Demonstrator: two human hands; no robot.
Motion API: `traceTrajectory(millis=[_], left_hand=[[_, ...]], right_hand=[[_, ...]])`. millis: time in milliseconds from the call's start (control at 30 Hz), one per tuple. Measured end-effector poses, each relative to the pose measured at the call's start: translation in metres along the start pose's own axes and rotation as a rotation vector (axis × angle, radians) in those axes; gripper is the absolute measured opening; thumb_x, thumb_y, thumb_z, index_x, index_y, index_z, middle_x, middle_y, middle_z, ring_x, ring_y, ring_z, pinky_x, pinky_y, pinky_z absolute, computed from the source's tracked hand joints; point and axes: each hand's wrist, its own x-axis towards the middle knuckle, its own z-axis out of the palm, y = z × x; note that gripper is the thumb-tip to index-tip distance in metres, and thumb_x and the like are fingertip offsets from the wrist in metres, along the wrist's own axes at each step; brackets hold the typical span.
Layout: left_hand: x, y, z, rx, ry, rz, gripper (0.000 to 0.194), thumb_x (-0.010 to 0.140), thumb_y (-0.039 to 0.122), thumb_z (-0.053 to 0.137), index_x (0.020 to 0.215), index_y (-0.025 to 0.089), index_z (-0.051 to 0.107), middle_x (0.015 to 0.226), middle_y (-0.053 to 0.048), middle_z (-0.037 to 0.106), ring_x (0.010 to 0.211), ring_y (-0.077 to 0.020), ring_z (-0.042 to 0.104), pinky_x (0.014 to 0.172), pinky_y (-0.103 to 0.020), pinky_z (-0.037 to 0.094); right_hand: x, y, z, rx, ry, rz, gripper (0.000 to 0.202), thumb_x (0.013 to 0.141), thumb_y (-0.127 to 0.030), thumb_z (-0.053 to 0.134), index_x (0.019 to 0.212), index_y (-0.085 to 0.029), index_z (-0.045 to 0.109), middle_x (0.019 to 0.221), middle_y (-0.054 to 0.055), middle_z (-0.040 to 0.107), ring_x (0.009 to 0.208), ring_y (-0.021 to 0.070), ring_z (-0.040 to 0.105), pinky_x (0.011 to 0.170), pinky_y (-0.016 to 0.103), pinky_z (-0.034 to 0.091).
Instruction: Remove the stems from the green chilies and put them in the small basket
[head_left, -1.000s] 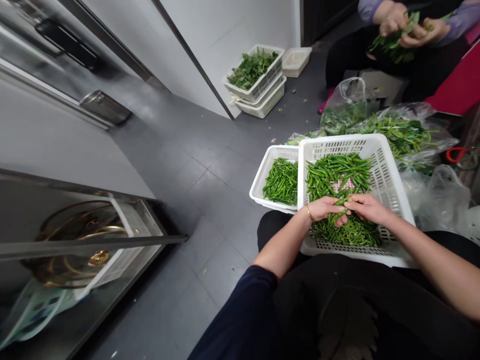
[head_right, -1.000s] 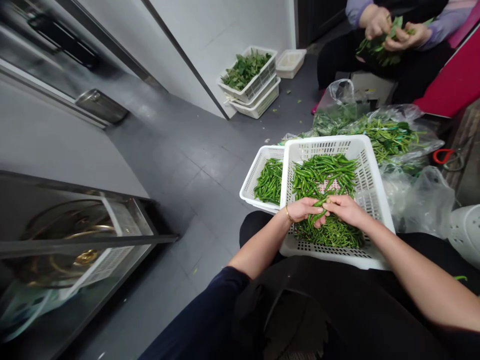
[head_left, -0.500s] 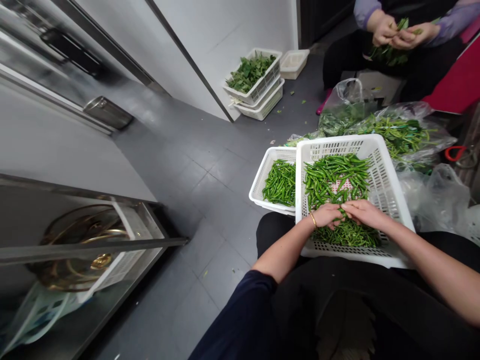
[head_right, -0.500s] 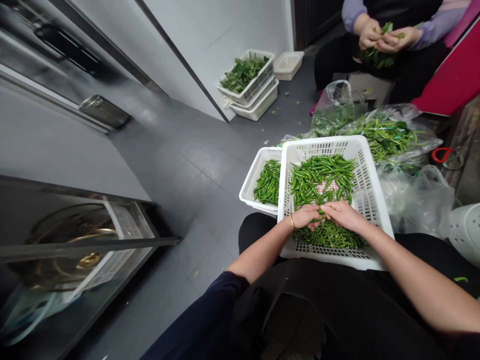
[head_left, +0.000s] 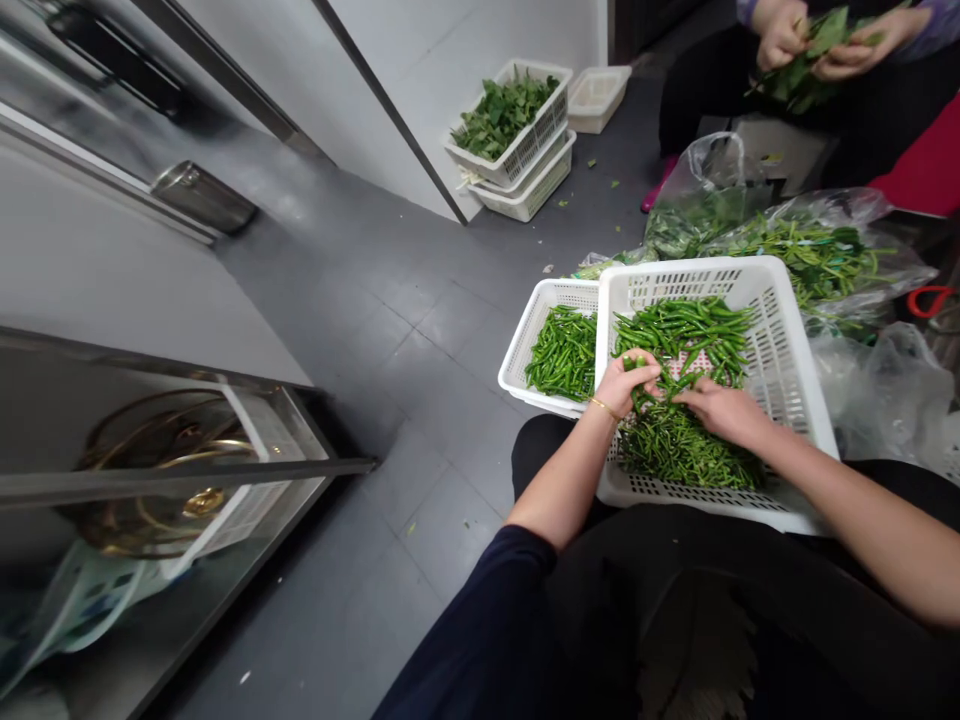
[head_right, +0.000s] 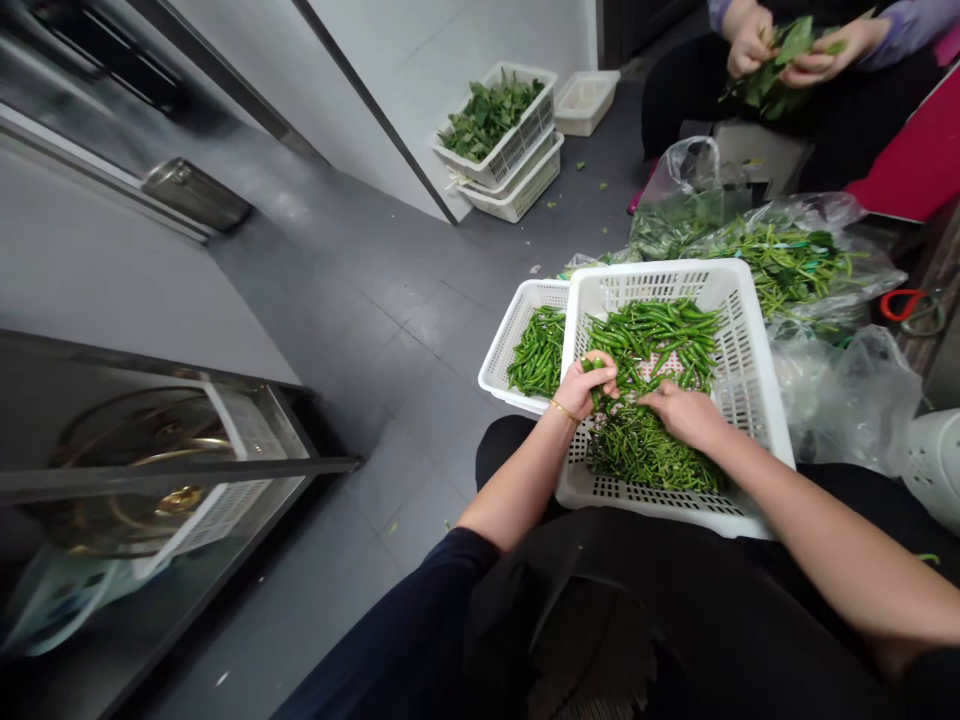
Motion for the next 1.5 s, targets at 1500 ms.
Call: traceTrajectory(millis=[1500], left_hand=[[0.004,-0.022,0.006,-0.017,0.177,-0.251,0.034,0.058,0.034,0.074,0.072,0.019,0.047,0.042,0.011,0.028,0.034,-0.0035,0.023,0.038,-0.018,0.016]], right_hand=[[0.044,0.011,-0.017,-0.166,-0.014,0.188,0.036,0.083,-0.019,0.043,0.115,-0.015,0.059,0.109,0.019,0.057,0.083,0.0237,0.063,0.066,0.032,0.045]])
